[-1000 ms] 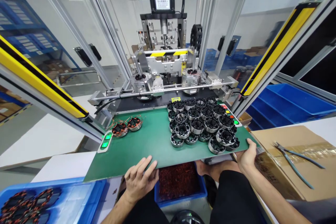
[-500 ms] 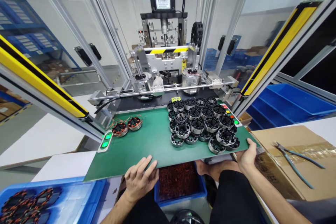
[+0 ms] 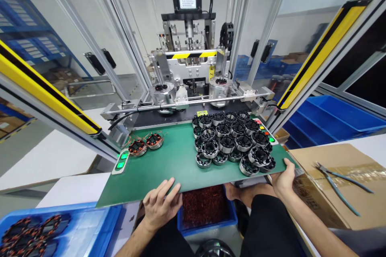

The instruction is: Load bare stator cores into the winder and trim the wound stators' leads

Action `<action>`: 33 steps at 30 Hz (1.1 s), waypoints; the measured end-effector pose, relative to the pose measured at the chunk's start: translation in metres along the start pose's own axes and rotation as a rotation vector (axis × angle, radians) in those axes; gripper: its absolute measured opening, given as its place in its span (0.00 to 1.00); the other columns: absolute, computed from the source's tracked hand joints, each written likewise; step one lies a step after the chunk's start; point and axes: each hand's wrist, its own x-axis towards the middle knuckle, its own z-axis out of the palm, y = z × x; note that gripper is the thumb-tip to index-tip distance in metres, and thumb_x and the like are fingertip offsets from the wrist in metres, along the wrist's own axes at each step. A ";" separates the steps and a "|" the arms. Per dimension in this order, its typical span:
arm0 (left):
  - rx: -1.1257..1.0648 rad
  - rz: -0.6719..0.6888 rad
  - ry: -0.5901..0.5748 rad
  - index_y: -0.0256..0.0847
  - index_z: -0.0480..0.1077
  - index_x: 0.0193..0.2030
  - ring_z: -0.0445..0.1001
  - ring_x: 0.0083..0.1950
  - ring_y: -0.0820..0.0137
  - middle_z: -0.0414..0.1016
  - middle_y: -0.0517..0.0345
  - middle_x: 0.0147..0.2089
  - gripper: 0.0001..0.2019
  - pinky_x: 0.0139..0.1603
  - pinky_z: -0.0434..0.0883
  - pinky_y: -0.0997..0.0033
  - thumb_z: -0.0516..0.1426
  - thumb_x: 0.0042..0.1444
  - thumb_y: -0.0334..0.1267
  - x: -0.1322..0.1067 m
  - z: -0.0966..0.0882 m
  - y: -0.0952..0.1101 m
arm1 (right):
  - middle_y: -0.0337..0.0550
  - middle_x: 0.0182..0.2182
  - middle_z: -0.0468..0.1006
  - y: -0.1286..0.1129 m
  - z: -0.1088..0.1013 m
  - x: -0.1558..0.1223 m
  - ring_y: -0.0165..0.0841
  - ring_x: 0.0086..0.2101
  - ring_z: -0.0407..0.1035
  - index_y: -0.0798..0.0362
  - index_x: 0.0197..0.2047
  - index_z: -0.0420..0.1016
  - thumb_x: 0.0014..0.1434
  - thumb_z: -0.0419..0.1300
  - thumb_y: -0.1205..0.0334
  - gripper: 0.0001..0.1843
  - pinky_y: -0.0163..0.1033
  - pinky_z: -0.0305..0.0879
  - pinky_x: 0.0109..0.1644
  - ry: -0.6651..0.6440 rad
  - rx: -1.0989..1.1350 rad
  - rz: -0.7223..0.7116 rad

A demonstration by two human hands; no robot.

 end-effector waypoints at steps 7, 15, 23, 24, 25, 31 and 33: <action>0.000 -0.008 0.007 0.55 0.78 0.68 0.84 0.53 0.61 0.91 0.58 0.53 0.26 0.56 0.68 0.56 0.72 0.64 0.39 0.001 0.000 0.001 | 0.39 0.46 0.87 0.000 -0.003 0.002 0.40 0.51 0.81 0.48 0.47 0.81 0.56 0.65 0.49 0.18 0.46 0.83 0.60 0.003 -0.018 0.024; -0.003 -0.004 0.003 0.53 0.80 0.65 0.83 0.53 0.61 0.91 0.57 0.53 0.23 0.55 0.69 0.56 0.72 0.64 0.39 0.003 -0.001 0.001 | 0.37 0.47 0.88 -0.003 0.004 -0.005 0.41 0.53 0.81 0.46 0.48 0.81 0.58 0.62 0.49 0.18 0.49 0.84 0.60 0.015 -0.026 0.024; -0.005 0.002 -0.001 0.51 0.81 0.59 0.83 0.53 0.61 0.90 0.56 0.52 0.18 0.55 0.69 0.57 0.73 0.63 0.38 0.004 -0.001 0.001 | 0.39 0.48 0.87 -0.002 0.003 -0.004 0.42 0.56 0.80 0.47 0.47 0.80 0.55 0.64 0.48 0.18 0.48 0.83 0.60 0.017 -0.017 0.013; -0.003 0.003 0.002 0.51 0.82 0.58 0.83 0.52 0.61 0.90 0.56 0.52 0.16 0.55 0.69 0.56 0.72 0.64 0.39 0.005 -0.001 0.002 | 0.40 0.48 0.87 -0.001 0.001 -0.002 0.43 0.56 0.80 0.47 0.47 0.80 0.55 0.65 0.48 0.19 0.48 0.83 0.60 0.011 -0.016 0.013; -0.001 0.003 0.003 0.51 0.82 0.57 0.83 0.52 0.61 0.90 0.56 0.52 0.15 0.54 0.68 0.56 0.72 0.65 0.39 0.005 -0.002 0.002 | 0.40 0.48 0.87 -0.001 0.000 -0.001 0.43 0.55 0.80 0.47 0.48 0.79 0.55 0.65 0.48 0.19 0.48 0.83 0.60 0.006 -0.014 0.014; 0.002 0.000 -0.003 0.52 0.81 0.58 0.84 0.52 0.62 0.90 0.57 0.53 0.16 0.55 0.69 0.57 0.72 0.65 0.39 0.006 -0.002 0.002 | 0.39 0.48 0.87 -0.001 -0.002 0.001 0.41 0.54 0.81 0.47 0.48 0.81 0.56 0.65 0.49 0.19 0.47 0.83 0.60 0.012 -0.017 0.023; 0.002 0.004 0.002 0.52 0.81 0.58 0.84 0.51 0.62 0.91 0.57 0.52 0.16 0.55 0.69 0.57 0.72 0.65 0.38 0.006 -0.002 0.002 | 0.39 0.48 0.87 -0.001 -0.002 0.001 0.41 0.54 0.81 0.47 0.48 0.81 0.57 0.64 0.49 0.19 0.47 0.83 0.60 0.012 -0.020 0.026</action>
